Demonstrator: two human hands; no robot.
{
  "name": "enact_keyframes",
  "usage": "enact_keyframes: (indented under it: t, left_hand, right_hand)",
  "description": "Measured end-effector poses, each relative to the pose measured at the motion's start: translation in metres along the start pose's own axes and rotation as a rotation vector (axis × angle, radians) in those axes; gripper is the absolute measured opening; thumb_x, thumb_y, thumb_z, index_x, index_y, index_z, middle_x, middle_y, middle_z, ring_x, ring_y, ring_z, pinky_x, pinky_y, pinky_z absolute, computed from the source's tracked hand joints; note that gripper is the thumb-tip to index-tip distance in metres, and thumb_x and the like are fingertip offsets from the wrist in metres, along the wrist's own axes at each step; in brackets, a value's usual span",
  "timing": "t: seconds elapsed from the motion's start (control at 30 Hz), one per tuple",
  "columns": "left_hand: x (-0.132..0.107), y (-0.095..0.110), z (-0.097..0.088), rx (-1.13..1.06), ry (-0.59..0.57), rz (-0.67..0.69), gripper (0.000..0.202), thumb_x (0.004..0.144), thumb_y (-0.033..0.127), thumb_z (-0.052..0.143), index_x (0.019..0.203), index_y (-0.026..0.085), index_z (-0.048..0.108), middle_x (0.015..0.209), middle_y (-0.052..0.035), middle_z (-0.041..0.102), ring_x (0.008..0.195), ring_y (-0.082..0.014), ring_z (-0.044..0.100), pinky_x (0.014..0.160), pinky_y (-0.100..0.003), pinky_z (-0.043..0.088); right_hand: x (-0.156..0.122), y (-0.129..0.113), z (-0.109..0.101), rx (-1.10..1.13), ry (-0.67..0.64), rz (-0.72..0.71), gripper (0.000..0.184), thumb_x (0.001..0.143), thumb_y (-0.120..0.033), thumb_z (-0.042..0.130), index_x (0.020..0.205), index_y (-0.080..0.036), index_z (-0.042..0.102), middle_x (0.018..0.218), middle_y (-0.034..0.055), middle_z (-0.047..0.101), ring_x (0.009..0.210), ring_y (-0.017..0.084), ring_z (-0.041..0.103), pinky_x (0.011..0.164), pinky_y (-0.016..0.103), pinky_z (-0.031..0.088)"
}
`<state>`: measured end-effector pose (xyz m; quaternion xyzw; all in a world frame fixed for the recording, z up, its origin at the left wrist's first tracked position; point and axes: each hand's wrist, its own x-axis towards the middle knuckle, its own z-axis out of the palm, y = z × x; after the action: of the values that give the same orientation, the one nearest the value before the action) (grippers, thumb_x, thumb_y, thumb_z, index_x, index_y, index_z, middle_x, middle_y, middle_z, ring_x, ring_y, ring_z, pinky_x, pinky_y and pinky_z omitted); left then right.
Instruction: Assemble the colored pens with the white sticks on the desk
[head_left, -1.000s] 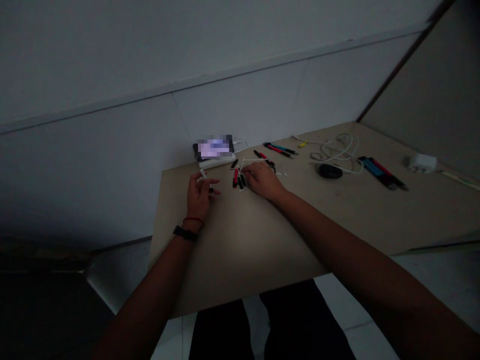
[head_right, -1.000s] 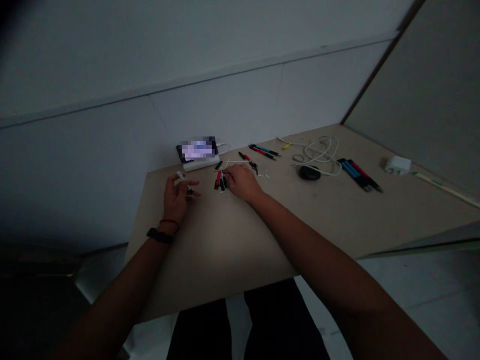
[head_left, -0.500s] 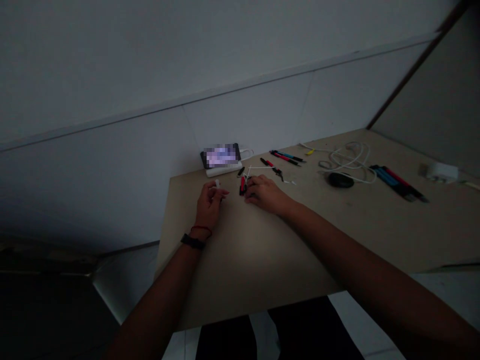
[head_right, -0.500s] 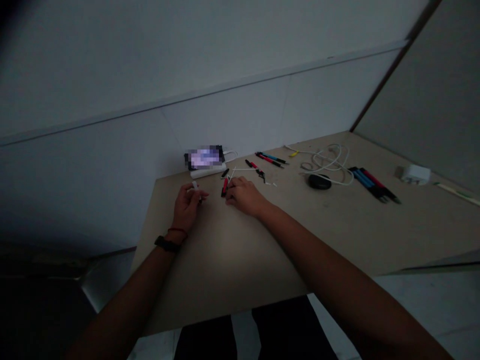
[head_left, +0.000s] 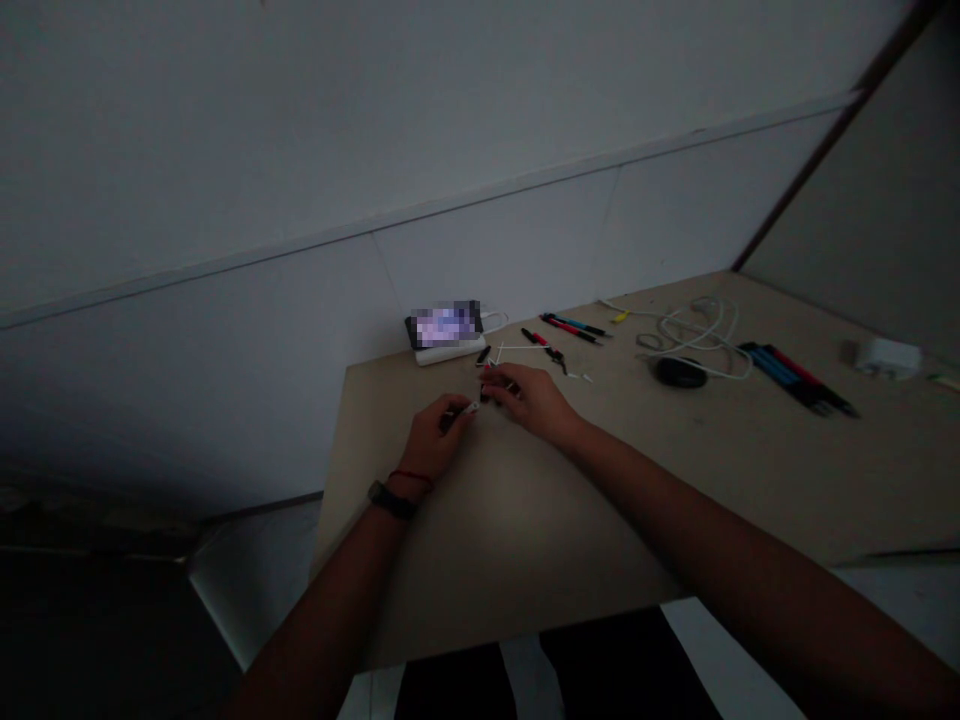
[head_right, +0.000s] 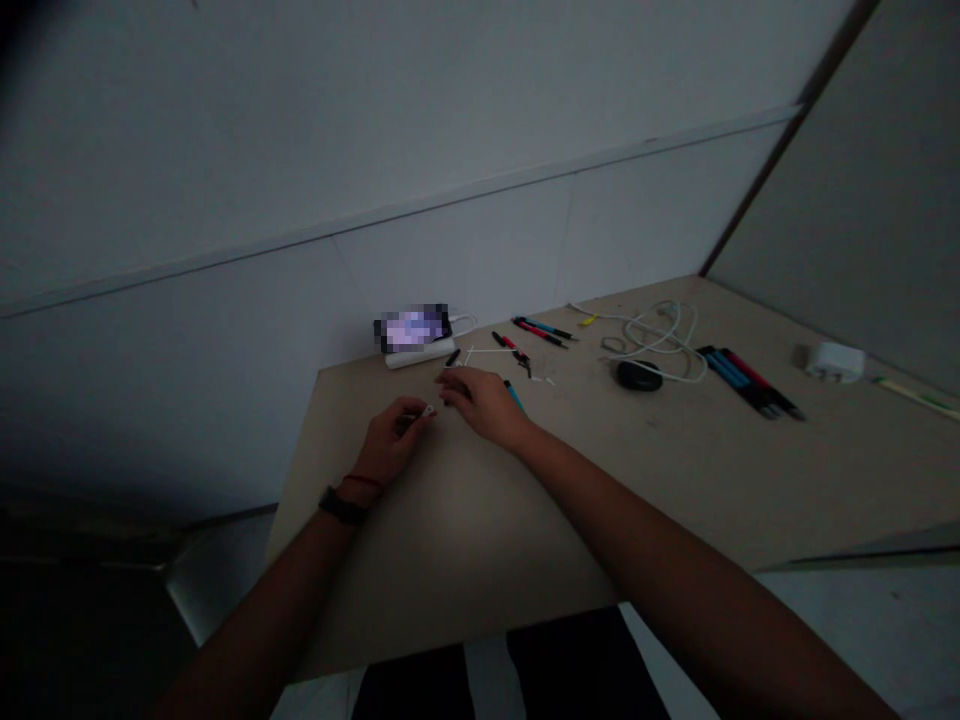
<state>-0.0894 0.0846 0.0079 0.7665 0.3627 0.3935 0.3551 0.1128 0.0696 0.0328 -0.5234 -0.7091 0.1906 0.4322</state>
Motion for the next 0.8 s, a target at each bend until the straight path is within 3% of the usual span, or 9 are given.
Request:
enact_keyframes:
  t: [0.1,0.3,0.5,0.8]
  left_hand:
    - [0.0,0.001,-0.001,0.008,0.009,0.011,0.021,0.093,0.038,0.06,0.099,0.019,0.066,0.095,-0.0055,0.072,0.085,-0.0172,0.068,0.079,-0.03,0.056]
    - [-0.002,0.007,-0.001,-0.028,-0.024,0.015,0.021,0.094,0.037,0.059,0.104,0.019,0.063,0.098,-0.007,0.073,0.091,-0.0186,0.07,0.082,-0.031,0.055]
    - [-0.005,0.008,0.002,-0.037,-0.007,-0.007,0.023,0.092,0.039,0.063,0.105,0.02,0.064,0.091,-0.0057,0.073,0.075,-0.0161,0.068,0.07,-0.028,0.055]
    - [-0.005,0.003,0.002,-0.018,-0.005,0.0,0.024,0.09,0.038,0.065,0.104,0.019,0.066,0.081,-0.0023,0.066,0.07,-0.0136,0.063,0.064,-0.024,0.051]
  right_hand:
    - [0.0,-0.001,0.003,0.195,0.019,0.031,0.018,0.087,-0.03,0.065,0.098,-0.02,0.076,0.093,0.006,0.074,0.076,0.016,0.066,0.072,0.03,0.051]
    - [-0.002,-0.004,0.012,0.462,0.066,0.158,0.032,0.076,-0.049,0.076,0.087,-0.019,0.075,0.078,0.0047,0.073,0.067,0.016,0.065,0.063,0.029,0.051]
    - [-0.005,-0.013,0.013,0.428,0.121,0.12,0.032,0.075,-0.052,0.076,0.079,-0.021,0.073,0.077,0.0037,0.072,0.072,0.017,0.067,0.067,0.031,0.053]
    - [-0.009,-0.01,0.021,0.386,0.168,0.125,0.029,0.078,-0.05,0.076,0.077,-0.021,0.072,0.077,0.0037,0.072,0.073,0.018,0.067,0.07,0.033,0.054]
